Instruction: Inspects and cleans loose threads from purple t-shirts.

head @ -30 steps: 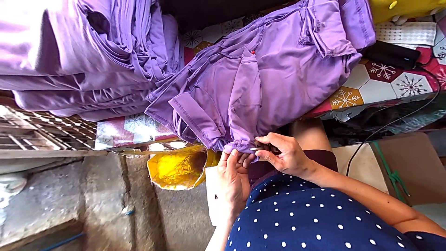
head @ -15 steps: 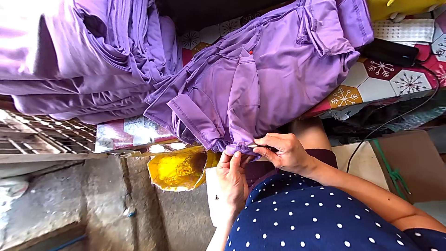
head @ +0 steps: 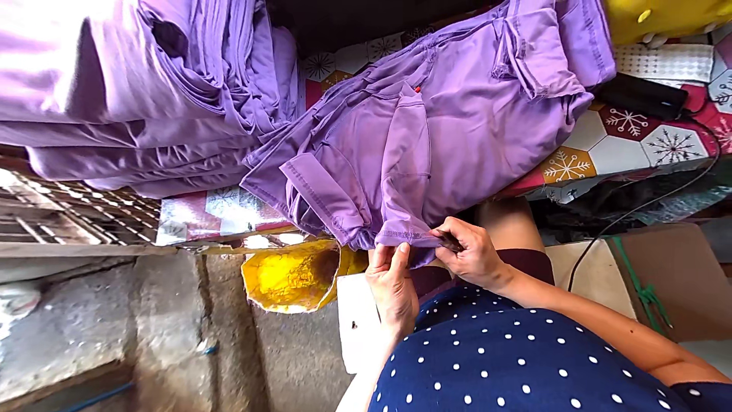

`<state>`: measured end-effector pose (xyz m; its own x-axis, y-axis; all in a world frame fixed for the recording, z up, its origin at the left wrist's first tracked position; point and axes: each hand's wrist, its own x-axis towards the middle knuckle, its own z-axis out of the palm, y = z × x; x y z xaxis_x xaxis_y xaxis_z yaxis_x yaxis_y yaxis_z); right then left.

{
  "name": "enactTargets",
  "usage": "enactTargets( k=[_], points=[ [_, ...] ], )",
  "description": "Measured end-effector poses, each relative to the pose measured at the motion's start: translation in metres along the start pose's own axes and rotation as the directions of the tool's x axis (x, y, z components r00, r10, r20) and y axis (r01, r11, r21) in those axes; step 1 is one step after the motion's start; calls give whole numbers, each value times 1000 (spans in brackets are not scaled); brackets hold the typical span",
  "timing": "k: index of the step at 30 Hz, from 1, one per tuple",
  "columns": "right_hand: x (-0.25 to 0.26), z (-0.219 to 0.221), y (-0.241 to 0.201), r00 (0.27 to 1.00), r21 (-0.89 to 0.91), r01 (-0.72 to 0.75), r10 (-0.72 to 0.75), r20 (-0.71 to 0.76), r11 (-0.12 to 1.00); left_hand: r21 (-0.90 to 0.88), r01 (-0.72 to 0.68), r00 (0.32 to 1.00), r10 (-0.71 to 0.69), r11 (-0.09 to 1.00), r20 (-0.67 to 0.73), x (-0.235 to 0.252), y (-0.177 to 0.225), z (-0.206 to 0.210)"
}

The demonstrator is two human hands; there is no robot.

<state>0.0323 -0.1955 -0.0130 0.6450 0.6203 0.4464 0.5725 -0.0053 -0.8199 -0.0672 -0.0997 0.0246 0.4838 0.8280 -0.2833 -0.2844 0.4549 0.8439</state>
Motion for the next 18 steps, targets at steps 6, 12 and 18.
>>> enactTargets(
  k=[6,12,18],
  points=[
    [-2,2,4,994,3,107,-107,27,994,6,-3,1000,3,1000,5,2,0,-3],
    [8,6,8,981,-274,166,-132,139,947,-47,-75,995,71,996,-75,19,20,-14],
    [66,-5,22,939,15,157,-154,308,987,230,-167,968,204,959,-145,80,16,-46]
  ],
)
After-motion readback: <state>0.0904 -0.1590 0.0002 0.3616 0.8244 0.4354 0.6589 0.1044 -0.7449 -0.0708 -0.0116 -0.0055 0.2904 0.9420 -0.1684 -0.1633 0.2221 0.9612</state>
